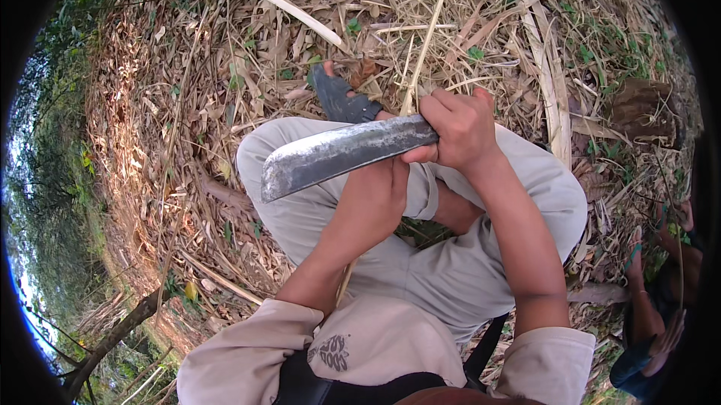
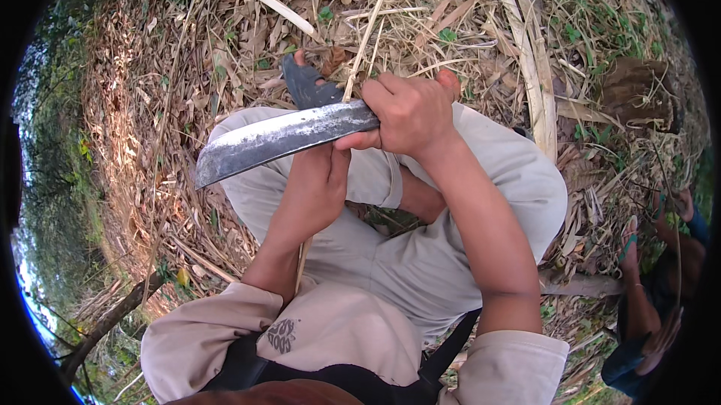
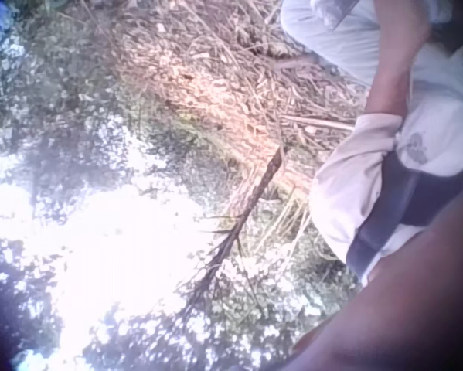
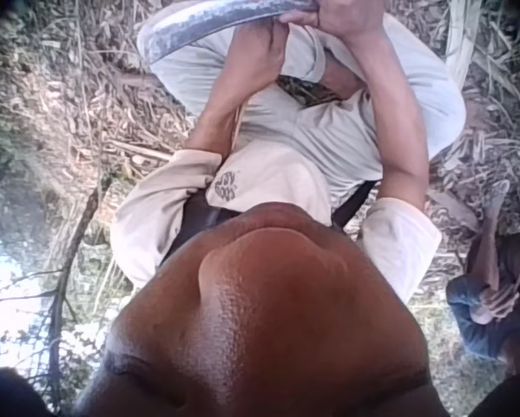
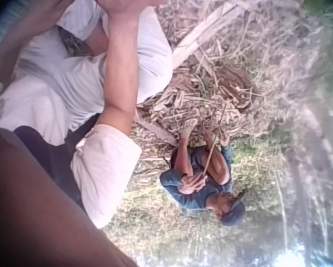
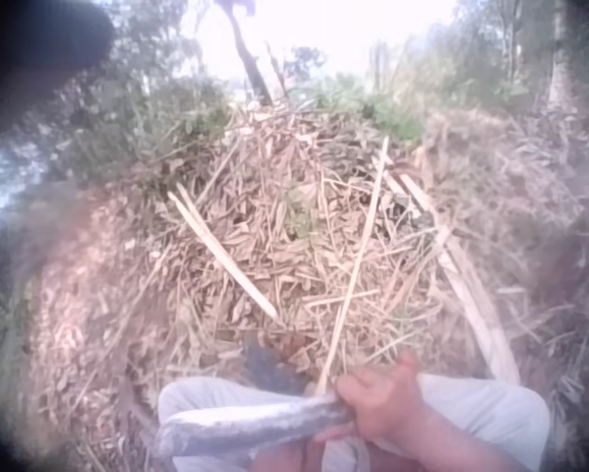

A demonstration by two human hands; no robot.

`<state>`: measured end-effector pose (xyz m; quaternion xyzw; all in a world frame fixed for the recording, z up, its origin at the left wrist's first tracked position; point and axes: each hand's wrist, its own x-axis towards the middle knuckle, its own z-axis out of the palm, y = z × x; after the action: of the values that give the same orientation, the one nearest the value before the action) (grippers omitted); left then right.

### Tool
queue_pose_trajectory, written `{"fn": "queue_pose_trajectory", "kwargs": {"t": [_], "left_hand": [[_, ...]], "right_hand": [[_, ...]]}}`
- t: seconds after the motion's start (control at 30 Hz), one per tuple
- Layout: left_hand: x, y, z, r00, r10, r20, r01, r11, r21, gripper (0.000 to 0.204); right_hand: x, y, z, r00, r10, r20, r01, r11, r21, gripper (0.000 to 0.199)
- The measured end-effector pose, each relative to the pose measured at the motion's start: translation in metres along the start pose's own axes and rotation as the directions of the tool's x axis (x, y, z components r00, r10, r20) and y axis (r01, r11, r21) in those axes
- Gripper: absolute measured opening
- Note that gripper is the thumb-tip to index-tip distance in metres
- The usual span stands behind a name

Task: The person sits on the ground and uses a large knife to shave and split a long piece of bamboo. They repeatedly scrape the surface to remove the outer layer and then split the bamboo into thinner strips.

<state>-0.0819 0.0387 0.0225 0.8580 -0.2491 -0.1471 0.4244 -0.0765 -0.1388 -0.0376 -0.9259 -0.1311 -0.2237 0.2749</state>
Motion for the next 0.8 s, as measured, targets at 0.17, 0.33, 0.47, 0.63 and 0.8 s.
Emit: {"fn": "queue_pose_trajectory", "kwargs": {"t": [0.17,0.33,0.47,0.63,0.8], "left_hand": [[-0.001,-0.003,0.000,0.983,-0.176,0.051,0.180,0.980,-0.087,0.020],[-0.001,-0.004,-0.006,0.924,-0.382,0.023,0.381,0.911,-0.160,0.032],[-0.004,-0.009,-0.011,0.914,-0.405,0.008,0.385,0.861,-0.332,0.028],[0.004,0.001,-0.027,0.826,-0.495,0.268,0.534,0.537,-0.653,0.025],[0.012,0.003,-0.024,0.858,-0.449,0.251,0.496,0.594,-0.633,0.026]], "right_hand": [[-0.009,0.007,0.006,0.999,0.034,0.025,-0.032,0.997,-0.072,0.071],[-0.009,0.017,0.002,0.964,0.250,0.092,-0.247,0.968,-0.046,0.065],[-0.003,0.000,0.003,0.934,0.308,0.180,-0.327,0.941,0.089,0.066],[0.008,0.004,-0.011,0.886,0.272,0.375,-0.386,0.881,0.274,0.066],[0.010,-0.001,-0.013,0.914,0.301,0.271,-0.374,0.885,0.277,0.064]]}}
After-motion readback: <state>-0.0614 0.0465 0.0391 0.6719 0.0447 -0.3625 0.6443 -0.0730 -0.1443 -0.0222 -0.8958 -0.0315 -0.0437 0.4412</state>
